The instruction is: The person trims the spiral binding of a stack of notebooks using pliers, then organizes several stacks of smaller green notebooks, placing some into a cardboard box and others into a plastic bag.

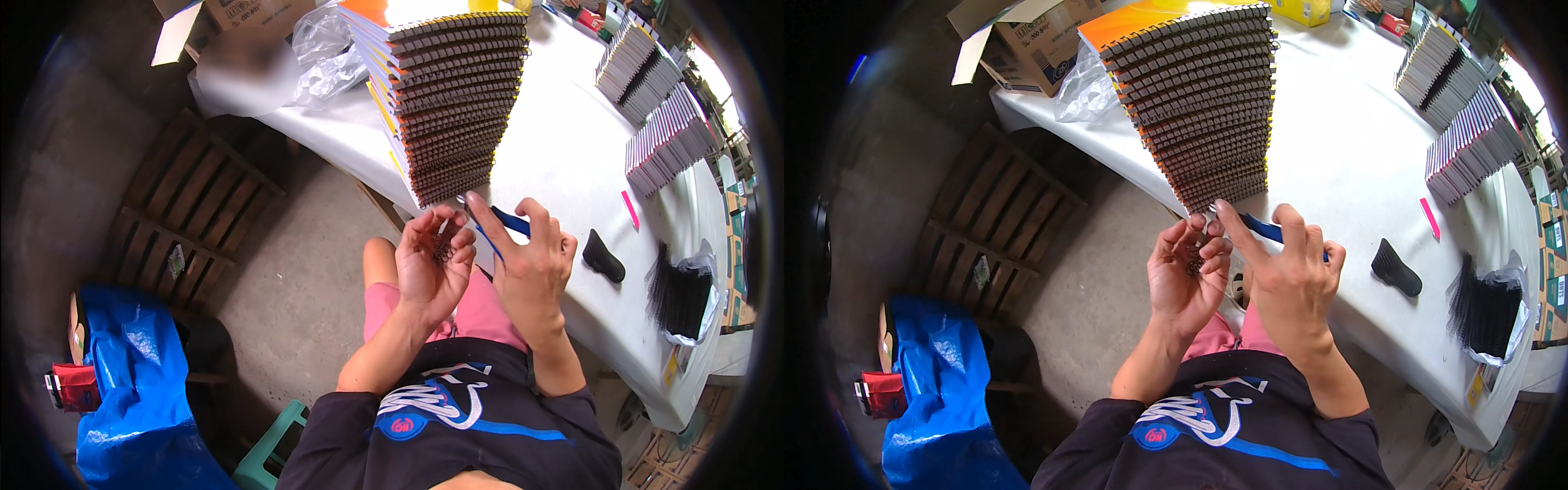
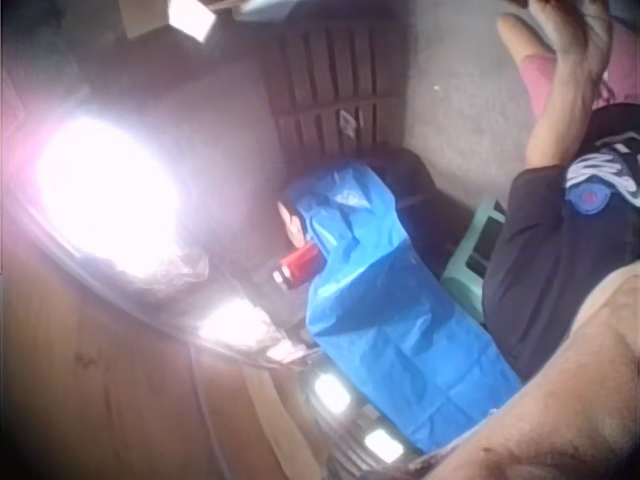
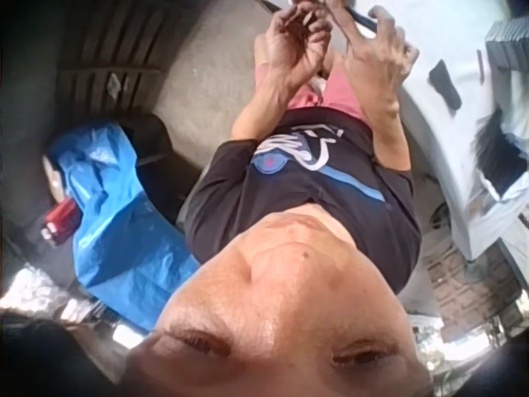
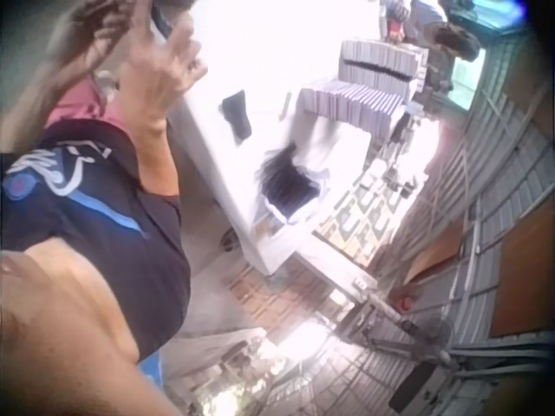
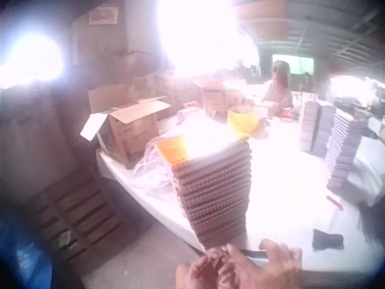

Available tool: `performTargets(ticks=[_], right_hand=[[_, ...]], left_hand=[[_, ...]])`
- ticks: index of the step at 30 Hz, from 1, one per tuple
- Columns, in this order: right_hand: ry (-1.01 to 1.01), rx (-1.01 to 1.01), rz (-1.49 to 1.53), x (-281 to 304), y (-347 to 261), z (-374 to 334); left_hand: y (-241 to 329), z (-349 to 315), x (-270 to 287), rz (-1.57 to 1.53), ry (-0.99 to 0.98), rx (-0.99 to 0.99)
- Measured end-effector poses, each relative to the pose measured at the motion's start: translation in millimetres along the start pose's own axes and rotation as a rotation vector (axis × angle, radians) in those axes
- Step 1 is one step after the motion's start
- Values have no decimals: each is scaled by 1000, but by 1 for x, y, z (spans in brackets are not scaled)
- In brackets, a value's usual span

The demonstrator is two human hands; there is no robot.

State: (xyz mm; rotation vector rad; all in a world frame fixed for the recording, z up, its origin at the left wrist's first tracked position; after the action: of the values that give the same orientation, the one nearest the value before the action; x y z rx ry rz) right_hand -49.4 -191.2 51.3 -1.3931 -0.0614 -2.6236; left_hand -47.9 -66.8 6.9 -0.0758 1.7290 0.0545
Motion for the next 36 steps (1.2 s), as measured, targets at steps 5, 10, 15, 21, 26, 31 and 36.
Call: performTargets(ticks=[5,10,15,21,26,31,36], right_hand=[[-288,-95,214,-21,35,-9],[-254,-233,311,-79,99,-43],[-123,-49,170,-92,88,-48],[-99,-21,176,-95,85,-48],[-111,-66,160,-96,89,-50],[-25,-30,187,-97,94,-53],[8,24,344,-93,96,-49]], left_hand=[[40,18,23,-75,6,20],[116,93,-41,228,-194,-596],[169,230,-114,515,-212,-777],[198,371,-114,1304,-127,-469],[160,357,-118,1397,-273,-356],[137,243,-161,1038,-736,-803],[102,143,-158,1164,-1345,-1280]])
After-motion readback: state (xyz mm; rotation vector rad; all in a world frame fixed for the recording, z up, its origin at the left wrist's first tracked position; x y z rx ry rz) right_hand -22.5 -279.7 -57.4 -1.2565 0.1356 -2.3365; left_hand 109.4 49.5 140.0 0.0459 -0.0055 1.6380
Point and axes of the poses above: each hand's wrist, its own z-axis towards the middle knuckle, its own x-axis out of the back of the hand, y = z × x, the point moved 1 cm from there along z, towards the middle knuckle, and after that the axes turned 14 degrees about -x, right-handed, at the moved point
